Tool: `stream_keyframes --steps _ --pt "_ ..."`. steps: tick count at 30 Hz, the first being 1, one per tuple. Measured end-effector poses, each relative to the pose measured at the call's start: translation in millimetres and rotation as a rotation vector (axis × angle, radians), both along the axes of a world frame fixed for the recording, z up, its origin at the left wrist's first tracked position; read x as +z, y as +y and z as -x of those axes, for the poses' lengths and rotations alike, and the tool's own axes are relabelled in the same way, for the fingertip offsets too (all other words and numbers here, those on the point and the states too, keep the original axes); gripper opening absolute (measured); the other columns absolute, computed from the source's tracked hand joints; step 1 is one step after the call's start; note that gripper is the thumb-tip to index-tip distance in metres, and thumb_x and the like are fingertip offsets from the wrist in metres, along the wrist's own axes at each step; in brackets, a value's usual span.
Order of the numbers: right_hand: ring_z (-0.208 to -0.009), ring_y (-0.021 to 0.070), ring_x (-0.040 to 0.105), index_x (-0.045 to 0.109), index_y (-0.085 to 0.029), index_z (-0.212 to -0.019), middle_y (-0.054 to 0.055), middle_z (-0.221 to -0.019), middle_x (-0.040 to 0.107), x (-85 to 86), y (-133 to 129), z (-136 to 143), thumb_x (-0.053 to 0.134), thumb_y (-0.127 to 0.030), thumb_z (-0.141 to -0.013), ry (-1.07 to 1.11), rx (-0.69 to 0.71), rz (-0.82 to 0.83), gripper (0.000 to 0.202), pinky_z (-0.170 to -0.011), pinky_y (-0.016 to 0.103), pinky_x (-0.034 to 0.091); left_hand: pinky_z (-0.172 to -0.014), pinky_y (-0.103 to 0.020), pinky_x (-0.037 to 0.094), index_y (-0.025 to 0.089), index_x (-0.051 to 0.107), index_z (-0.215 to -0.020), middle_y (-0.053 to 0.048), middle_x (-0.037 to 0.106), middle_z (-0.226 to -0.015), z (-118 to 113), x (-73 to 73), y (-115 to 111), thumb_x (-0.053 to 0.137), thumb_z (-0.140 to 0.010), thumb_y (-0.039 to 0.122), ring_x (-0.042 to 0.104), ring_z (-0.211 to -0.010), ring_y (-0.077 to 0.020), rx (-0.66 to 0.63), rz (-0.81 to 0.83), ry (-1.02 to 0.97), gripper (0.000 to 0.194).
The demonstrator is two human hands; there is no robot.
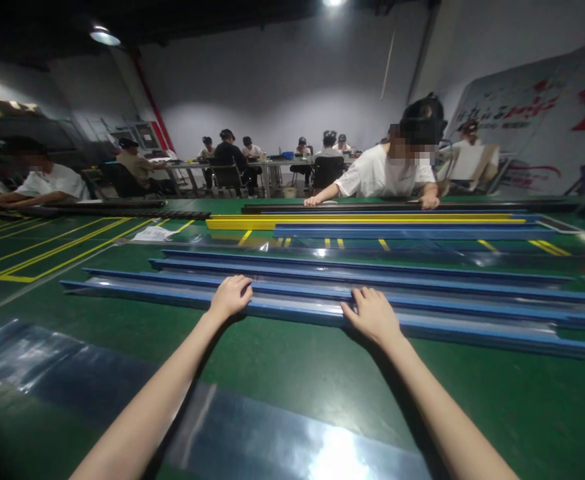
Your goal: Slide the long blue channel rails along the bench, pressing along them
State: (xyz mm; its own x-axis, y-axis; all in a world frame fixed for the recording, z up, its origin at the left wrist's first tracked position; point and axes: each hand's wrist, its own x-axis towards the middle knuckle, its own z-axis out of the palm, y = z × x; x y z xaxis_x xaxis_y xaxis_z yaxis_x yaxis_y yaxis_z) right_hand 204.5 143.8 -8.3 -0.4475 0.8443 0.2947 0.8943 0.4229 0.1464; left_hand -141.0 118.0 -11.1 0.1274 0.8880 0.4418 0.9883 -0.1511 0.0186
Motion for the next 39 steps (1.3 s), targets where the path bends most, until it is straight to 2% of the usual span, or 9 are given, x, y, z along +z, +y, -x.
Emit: stream_keyframes --steps 11,21,33,36,39 --pt "-0.088 0.0217 0.051 0.057 -0.015 -0.101 0.009 -0.093 0.061 1.0 -0.9 3.1 0.027 -0.044 -0.086 0.029 -0.093 0.030 0.044 -0.078 0.031 0.032 -0.083 -0.032 0.042 0.019 0.062 -0.091 -0.004 0.065 -0.094 -6.9 5.4 -4.5 0.041 -0.079 0.026 0.057 -0.091 -0.0204 0.054 0.035 -0.084 0.025" --pt "-0.090 0.0225 0.051 0.055 -0.014 -0.104 0.012 -0.097 0.059 -4.3 4.4 -11.6 0.023 -0.048 -0.087 0.021 0.025 0.056 0.050 -0.078 0.032 0.035 -0.087 -0.033 0.041 0.017 0.061 -0.096 -0.006 0.063 -0.097 -8.1 3.3 -6.1 0.041 -0.081 0.028 0.055 -0.093 -0.0205 0.060 0.060 -0.063 0.027" --pt "-0.092 0.0240 0.052 0.055 -0.014 -0.104 0.013 -0.099 0.060 -0.8 1.9 -7.7 0.022 -0.050 -0.086 -0.008 -0.006 0.059 0.052 -0.077 0.033 0.035 -0.089 -0.031 0.040 0.015 0.060 -0.104 -0.007 0.062 -0.104 -4.5 2.8 -7.9 0.038 -0.082 0.028 0.054 -0.099 -0.0211 0.037 0.088 -0.051 0.033" --pt "-0.095 0.0242 0.051 0.054 -0.015 -0.106 0.013 -0.103 0.060 0.8 1.8 -6.9 0.023 -0.051 -0.086 -0.003 -0.005 0.093 0.052 -0.078 0.033 0.035 -0.087 -0.030 0.041 0.016 0.061 -0.101 -0.007 0.063 -0.102 -5.0 7.0 -5.9 0.039 -0.081 0.029 0.055 -0.097 -0.0208 0.056 0.120 -0.067 0.033" --pt "-0.095 0.0227 0.052 0.054 -0.017 -0.104 0.011 -0.103 0.060 4.0 4.2 -5.6 0.023 -0.050 -0.086 0.043 0.001 0.161 0.049 -0.077 0.032 0.035 -0.082 -0.029 0.042 0.018 0.064 -0.091 -0.006 0.064 -0.095 -7.1 15.4 -0.3 0.036 -0.083 0.033 0.056 -0.093 -0.0199 0.071 0.194 -0.076 0.033"
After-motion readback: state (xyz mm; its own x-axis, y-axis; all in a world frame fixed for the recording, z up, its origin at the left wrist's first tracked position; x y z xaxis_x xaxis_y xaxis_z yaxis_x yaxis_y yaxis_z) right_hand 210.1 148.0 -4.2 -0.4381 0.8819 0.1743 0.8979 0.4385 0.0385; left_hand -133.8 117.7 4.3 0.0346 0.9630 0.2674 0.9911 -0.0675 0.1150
